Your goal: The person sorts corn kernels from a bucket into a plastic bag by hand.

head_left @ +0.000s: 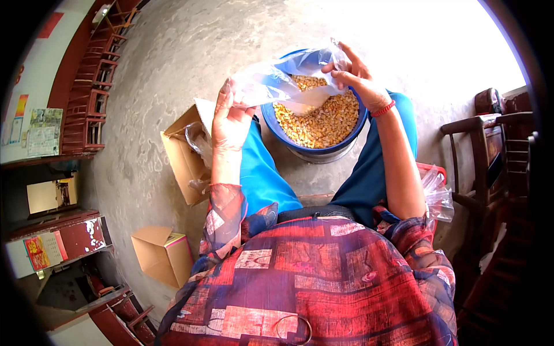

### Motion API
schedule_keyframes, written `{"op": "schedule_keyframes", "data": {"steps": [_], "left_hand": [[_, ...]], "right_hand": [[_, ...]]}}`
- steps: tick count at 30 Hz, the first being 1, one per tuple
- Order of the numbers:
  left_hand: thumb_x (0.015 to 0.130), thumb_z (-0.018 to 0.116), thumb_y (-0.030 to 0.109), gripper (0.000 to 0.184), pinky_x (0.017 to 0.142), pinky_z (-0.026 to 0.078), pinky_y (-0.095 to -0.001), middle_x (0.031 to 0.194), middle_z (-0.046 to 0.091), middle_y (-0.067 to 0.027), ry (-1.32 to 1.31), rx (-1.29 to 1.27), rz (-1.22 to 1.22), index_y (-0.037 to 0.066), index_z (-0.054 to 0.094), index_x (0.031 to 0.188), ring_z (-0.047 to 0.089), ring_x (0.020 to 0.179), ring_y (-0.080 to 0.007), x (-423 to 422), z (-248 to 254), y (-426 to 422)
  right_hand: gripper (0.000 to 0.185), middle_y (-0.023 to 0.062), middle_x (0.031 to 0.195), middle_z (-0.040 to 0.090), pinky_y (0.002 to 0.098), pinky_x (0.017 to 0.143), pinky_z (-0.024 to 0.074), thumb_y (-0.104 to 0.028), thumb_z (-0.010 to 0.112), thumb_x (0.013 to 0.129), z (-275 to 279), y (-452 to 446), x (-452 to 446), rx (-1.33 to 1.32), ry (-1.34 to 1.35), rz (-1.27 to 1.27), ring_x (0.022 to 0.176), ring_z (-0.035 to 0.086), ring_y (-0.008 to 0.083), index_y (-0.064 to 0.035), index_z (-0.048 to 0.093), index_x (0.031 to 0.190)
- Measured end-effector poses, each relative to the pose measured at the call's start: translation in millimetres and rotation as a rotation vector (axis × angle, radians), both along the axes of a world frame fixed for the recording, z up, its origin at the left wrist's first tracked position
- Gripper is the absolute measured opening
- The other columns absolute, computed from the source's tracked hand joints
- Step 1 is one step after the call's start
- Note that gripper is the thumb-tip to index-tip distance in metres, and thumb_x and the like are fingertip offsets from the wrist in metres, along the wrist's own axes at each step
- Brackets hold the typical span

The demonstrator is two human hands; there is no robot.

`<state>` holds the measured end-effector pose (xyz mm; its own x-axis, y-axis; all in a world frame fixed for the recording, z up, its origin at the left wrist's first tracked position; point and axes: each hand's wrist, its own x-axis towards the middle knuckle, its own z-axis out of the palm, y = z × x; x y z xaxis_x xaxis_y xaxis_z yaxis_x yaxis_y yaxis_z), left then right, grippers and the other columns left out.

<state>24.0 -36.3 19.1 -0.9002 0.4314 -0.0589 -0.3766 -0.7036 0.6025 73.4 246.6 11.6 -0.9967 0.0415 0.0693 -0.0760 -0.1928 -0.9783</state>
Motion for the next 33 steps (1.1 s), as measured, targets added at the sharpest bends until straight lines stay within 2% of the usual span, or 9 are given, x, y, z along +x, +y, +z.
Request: {"op": "schedule_keyframes", "data": {"steps": [4, 11, 15, 18, 21, 26, 27, 29, 33], "left_hand": [[0.082, 0.054, 0.011, 0.033, 0.08, 0.044, -0.0316, 0.084, 0.052, -0.0002, 0.048, -0.109, -0.05, 0.009, 0.051, 0.114, 0.05, 0.078, -0.0124, -8, -5, 0], [0.085, 0.051, 0.011, 0.031, 0.089, 0.039, -0.031, 0.111, 0.054, -0.0091, 0.203, -0.393, -0.226, 0.004, 0.051, 0.114, 0.051, 0.101, -0.0177, 3, -13, 19], [0.087, 0.049, 0.016, 0.031, 0.087, 0.04, -0.0315, 0.115, 0.052, -0.0069, 0.325, -0.623, -0.258, 0.006, 0.051, 0.116, 0.051, 0.103, -0.0178, 9, -15, 23], [0.087, 0.049, 0.017, 0.029, 0.08, 0.044, -0.0296, 0.108, 0.057, -0.0067, 0.267, -0.628, -0.221, 0.003, 0.055, 0.111, 0.054, 0.096, -0.0158, 9, -16, 24], [0.086, 0.05, 0.015, 0.023, 0.073, 0.045, -0.0254, 0.096, 0.062, -0.0062, 0.231, -0.654, -0.18, 0.002, 0.059, 0.102, 0.055, 0.082, -0.0106, 8, -23, 21], [0.085, 0.051, 0.014, 0.017, 0.071, 0.048, -0.0283, 0.082, 0.062, -0.0072, 0.105, -0.57, -0.08, 0.001, 0.061, 0.091, 0.058, 0.075, -0.0138, 4, -19, 21], [0.085, 0.051, 0.014, 0.016, 0.071, 0.048, -0.0289, 0.08, 0.062, -0.0078, 0.079, -0.542, -0.068, 0.002, 0.061, 0.089, 0.059, 0.075, -0.0146, 2, -19, 21], [0.083, 0.052, 0.011, 0.014, 0.071, 0.047, -0.0275, 0.085, 0.061, -0.0074, 0.063, -0.511, -0.061, 0.002, 0.059, 0.093, 0.058, 0.077, -0.0139, 3, -18, 20], [0.076, 0.06, 0.01, 0.042, 0.078, 0.045, -0.0287, 0.108, 0.052, -0.0104, 0.195, -0.642, -0.138, 0.002, 0.044, 0.115, 0.052, 0.097, -0.0179, -1, -19, 21]], "right_hand": [[0.069, 0.0113, 0.097, 0.059, 0.0247, 0.071, 0.0448, -0.01, 0.06, 0.076, -2, -7, -3, -0.041, 0.031, 0.073, 0.072, 0.053, 0.0114, -0.0017, 0.022, 0.133], [0.066, 0.0113, 0.109, 0.052, 0.0255, 0.074, 0.0462, 0.001, 0.054, 0.078, -4, -58, -4, -0.063, -0.044, 0.42, 0.086, 0.053, 0.0126, -0.0034, 0.019, 0.134], [0.067, 0.0108, 0.1, 0.054, 0.0251, 0.065, 0.0482, -0.004, 0.063, 0.074, -12, -89, -1, -0.116, -0.048, 0.438, 0.081, 0.055, 0.0134, -0.0051, 0.025, 0.129], [0.047, 0.0044, 0.077, 0.057, 0.0208, 0.048, 0.0405, -0.007, 0.061, 0.075, -12, -90, -1, -0.15, -0.181, 0.486, 0.058, 0.052, 0.0087, -0.0058, 0.037, 0.116], [0.043, 0.0027, 0.068, 0.054, 0.0187, 0.046, 0.0371, -0.011, 0.058, 0.08, -16, -87, 0, 0.053, -0.244, 0.478, 0.054, 0.047, 0.0068, -0.0056, 0.038, 0.118], [0.011, -0.0018, 0.062, 0.052, 0.0172, 0.046, 0.0365, -0.012, 0.053, 0.082, -16, -78, -3, -0.029, -0.235, 0.471, 0.052, 0.045, 0.0027, -0.0031, 0.058, 0.086], [0.015, -0.0021, 0.064, 0.053, 0.0174, 0.048, 0.0373, -0.013, 0.053, 0.083, -11, -73, -3, -0.042, -0.226, 0.47, 0.054, 0.046, 0.003, -0.0022, 0.058, 0.092], [0.019, -0.0026, 0.066, 0.053, 0.018, 0.053, 0.0381, -0.013, 0.052, 0.084, 3, -67, -2, -0.044, -0.162, 0.37, 0.058, 0.047, 0.0034, -0.0015, 0.058, 0.098], [0.02, 0.0014, 0.068, 0.054, 0.0213, 0.057, 0.0425, -0.014, 0.055, 0.081, 47, -63, -9, -0.133, -0.006, 0.277, 0.063, 0.052, 0.0073, 0.0013, 0.058, 0.093]]}}
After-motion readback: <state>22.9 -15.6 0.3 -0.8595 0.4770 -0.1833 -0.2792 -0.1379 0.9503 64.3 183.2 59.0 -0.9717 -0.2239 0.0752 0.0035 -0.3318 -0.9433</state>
